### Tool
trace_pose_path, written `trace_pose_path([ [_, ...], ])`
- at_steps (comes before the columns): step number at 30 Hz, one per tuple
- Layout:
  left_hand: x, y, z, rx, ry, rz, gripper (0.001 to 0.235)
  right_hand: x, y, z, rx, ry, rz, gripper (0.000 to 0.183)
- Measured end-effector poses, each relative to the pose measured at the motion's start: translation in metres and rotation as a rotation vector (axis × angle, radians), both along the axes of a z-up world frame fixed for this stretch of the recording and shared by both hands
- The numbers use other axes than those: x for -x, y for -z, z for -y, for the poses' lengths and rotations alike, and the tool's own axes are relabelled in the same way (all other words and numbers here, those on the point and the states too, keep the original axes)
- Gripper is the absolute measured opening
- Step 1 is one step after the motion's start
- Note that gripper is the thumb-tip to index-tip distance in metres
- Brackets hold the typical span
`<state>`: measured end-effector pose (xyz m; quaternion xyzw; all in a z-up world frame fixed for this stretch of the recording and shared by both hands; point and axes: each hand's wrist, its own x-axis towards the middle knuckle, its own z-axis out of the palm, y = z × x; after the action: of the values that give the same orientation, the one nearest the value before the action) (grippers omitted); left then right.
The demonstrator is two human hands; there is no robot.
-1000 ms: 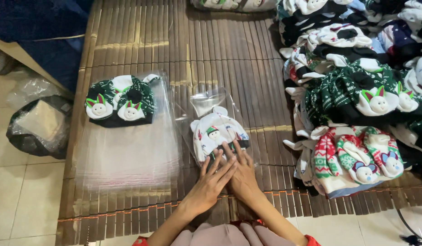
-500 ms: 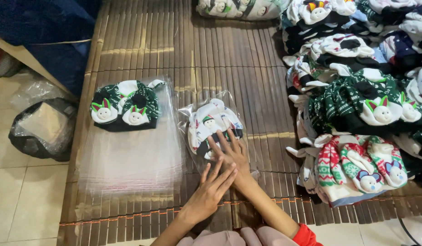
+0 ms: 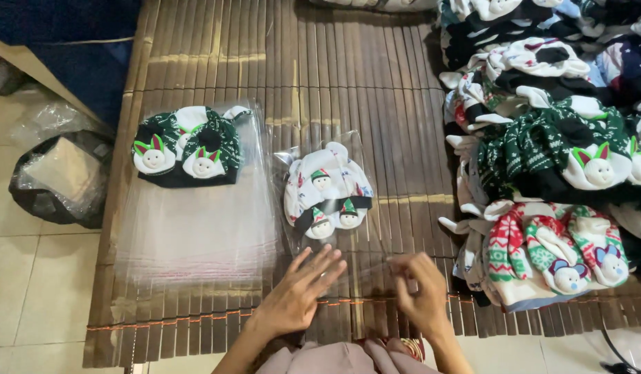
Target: Packaging small fabric baby hats into individual plastic bags on a floor mat.
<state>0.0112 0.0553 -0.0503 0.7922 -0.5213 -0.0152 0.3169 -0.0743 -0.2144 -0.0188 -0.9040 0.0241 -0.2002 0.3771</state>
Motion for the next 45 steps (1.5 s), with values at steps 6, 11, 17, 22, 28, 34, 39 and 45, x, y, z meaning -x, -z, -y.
trace_pose_path([
  [6,0.007,-0.030,0.004,0.327,-0.698,-0.220,0.060,-0.051,-0.007,0.015,-0.175,0.182,-0.252,0.023],
  [11,-0.015,-0.030,-0.001,0.234,-0.876,-0.558,0.074,-0.083,0.006,0.020,-0.241,0.188,-0.344,0.037],
  [17,-0.030,-0.024,0.000,0.316,-0.857,-0.911,0.085,-0.086,0.019,0.033,-0.343,0.156,-0.413,0.043],
  [22,-0.033,-0.019,-0.008,0.371,-0.828,-1.031,0.084,-0.079,0.024,0.045,-0.441,0.157,-0.500,0.050],
  [28,-0.039,-0.016,-0.003,0.353,-0.789,-1.114,0.104,-0.087,0.011,0.039,-0.570,0.076,-0.566,0.069],
  [34,-0.043,-0.012,-0.014,0.455,-0.759,-1.191,0.107,-0.081,0.018,0.048,-0.805,0.022,-0.438,0.079],
  [39,-0.046,-0.052,-0.018,0.460,-0.748,-1.075,0.084,-0.074,0.011,0.049,-0.909,-0.029,-0.287,0.074],
  [45,-0.047,-0.067,-0.011,0.597,-0.761,-0.710,0.038,-0.071,-0.015,0.044,-0.550,-0.046,0.021,0.033],
])
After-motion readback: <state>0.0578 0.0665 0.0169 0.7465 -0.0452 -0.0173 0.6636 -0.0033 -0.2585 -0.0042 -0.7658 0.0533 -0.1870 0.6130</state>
